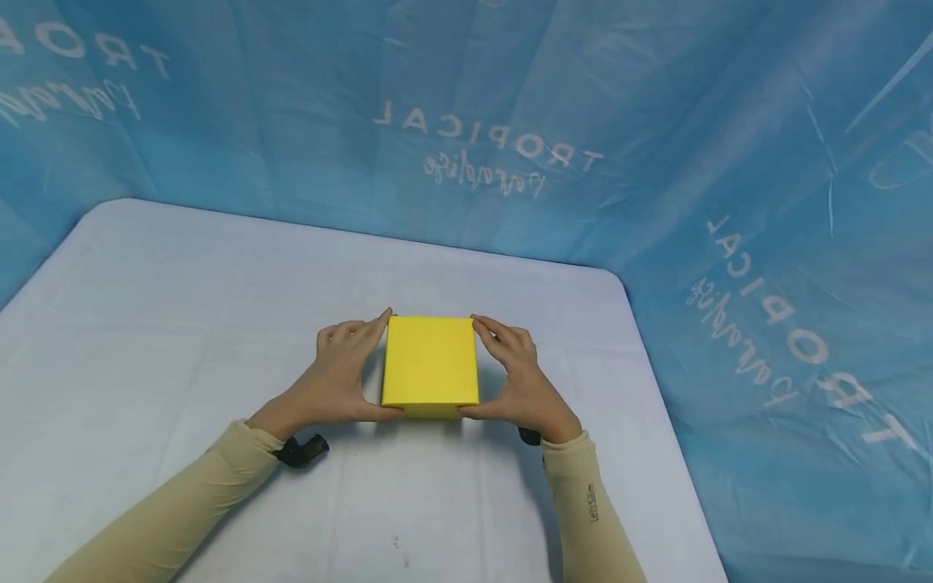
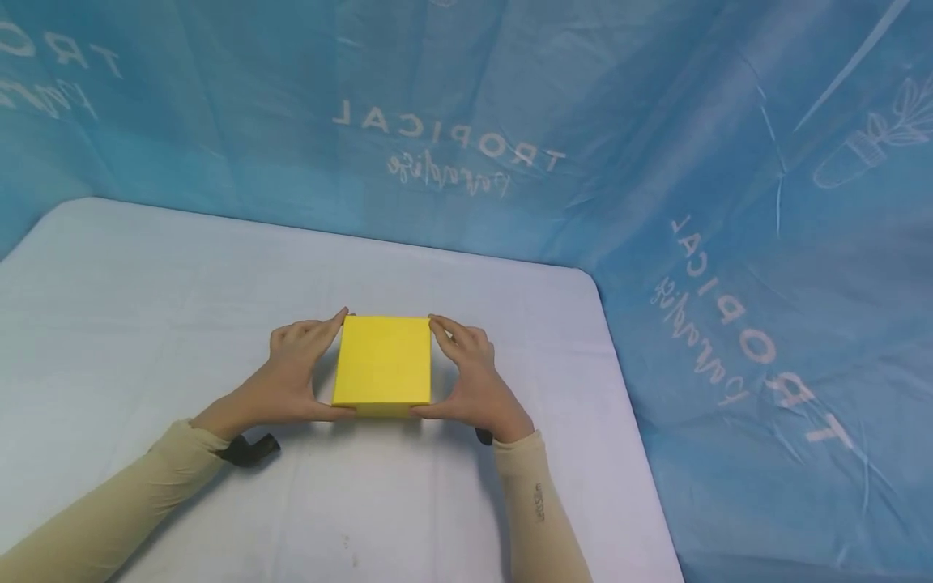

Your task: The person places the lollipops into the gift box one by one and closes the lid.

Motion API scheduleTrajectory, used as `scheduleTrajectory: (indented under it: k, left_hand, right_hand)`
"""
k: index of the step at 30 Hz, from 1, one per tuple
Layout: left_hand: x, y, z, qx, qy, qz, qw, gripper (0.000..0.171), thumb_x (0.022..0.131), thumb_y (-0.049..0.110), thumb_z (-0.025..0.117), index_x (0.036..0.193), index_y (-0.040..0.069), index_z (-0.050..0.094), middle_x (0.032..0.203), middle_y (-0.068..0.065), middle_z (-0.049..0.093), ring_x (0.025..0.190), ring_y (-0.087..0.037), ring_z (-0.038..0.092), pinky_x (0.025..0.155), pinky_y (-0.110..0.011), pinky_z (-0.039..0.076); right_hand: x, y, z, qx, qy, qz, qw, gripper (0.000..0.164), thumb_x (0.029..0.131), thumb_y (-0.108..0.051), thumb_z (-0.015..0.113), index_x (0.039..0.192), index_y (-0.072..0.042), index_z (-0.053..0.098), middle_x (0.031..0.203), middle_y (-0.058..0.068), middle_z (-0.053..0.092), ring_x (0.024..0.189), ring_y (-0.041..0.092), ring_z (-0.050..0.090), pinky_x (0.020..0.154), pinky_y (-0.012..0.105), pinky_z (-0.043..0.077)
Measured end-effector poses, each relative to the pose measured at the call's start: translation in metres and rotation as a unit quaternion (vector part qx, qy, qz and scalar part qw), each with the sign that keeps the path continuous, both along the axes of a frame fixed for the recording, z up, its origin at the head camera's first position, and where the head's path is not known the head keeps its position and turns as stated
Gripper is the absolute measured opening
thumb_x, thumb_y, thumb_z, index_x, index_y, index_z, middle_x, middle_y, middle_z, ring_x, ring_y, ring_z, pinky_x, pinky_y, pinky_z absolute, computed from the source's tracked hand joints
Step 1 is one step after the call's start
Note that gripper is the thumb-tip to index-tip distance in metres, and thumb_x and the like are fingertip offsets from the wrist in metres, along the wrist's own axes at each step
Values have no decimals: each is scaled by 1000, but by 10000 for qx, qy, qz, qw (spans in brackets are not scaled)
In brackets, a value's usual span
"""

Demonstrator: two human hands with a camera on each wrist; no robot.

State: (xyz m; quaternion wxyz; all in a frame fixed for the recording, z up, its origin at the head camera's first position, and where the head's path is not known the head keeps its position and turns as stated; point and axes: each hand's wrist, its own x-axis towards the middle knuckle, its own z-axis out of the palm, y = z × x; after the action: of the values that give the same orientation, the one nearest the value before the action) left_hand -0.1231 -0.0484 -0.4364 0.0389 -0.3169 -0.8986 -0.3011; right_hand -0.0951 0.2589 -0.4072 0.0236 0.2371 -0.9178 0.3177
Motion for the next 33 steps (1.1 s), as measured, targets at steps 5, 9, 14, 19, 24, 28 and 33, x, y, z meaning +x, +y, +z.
scheduleTrajectory:
  k: [5, 9, 14, 19, 24, 28, 33]
  left_hand:
    - [-2, 1, -6, -67, -190, 88, 9998, 139, 60, 73, 82, 163, 14, 10, 155, -11, 43, 134, -35, 35, 106, -61, 17]
    - [-2, 1, -10, -67, -282, 93, 9995, 138, 61, 74, 81, 163, 15, 9, 155, -12, 43, 134, -35, 35, 105, -61, 17]
    - [-4, 2, -9, 4, -301, 25, 9995, 136, 62, 71, 83, 163, 13, 12, 155, -13, 43, 133, -35, 36, 104, -60, 18]
    - [-4, 1, -10, 16, -303, -10, 9995, 136, 63, 72, 82, 163, 13, 12, 155, -13, 42, 132, -35, 37, 103, -60, 20]
    - [-5, 1, -12, 4, -419, 5, 9991, 138, 62, 74, 81, 164, 17, 7, 157, -11, 40, 133, -34, 36, 103, -59, 19]
    - [-5, 1, -14, -45, -487, 28, 9988, 139, 61, 74, 81, 164, 18, 5, 157, -11, 40, 134, -35, 35, 102, -58, 20]
    - [-6, 4, -15, -89, -530, -43, 9985, 138, 62, 72, 82, 163, 14, 8, 155, -13, 42, 133, -35, 36, 101, -59, 20]
  right_hand:
    - [-6, 2, -9, 1, -223, 21, 9997, 121, 64, -45, 94, 161, -27, 24, 166, -8, 23, 136, 23, 24, 105, 59, 36]
    - [-8, 2, -12, 23, -278, 13, 9996, 121, 64, -46, 95, 161, -26, 26, 165, -7, 24, 135, 24, 26, 104, 60, 37]
    - [-6, 2, -13, 1, -362, -124, 9993, 121, 63, -49, 94, 161, -30, 26, 165, -11, 25, 134, 22, 27, 103, 60, 39]
    - [-6, 2, -15, -19, -412, -164, 9990, 120, 63, -50, 93, 160, -31, 26, 164, -14, 24, 133, 22, 27, 103, 60, 39]
    - [-7, 3, -18, -10, -378, -64, 9993, 120, 64, -50, 93, 161, -32, 24, 165, -9, 23, 137, 24, 25, 104, 62, 37]
    - [-9, 4, -19, 50, -386, -17, 9992, 121, 64, -51, 92, 161, -33, 23, 165, -11, 22, 139, 23, 24, 105, 62, 36]
    - [-9, 5, -19, 41, -383, -44, 9992, 121, 64, -52, 92, 161, -32, 23, 165, -12, 22, 139, 24, 24, 106, 61, 35]
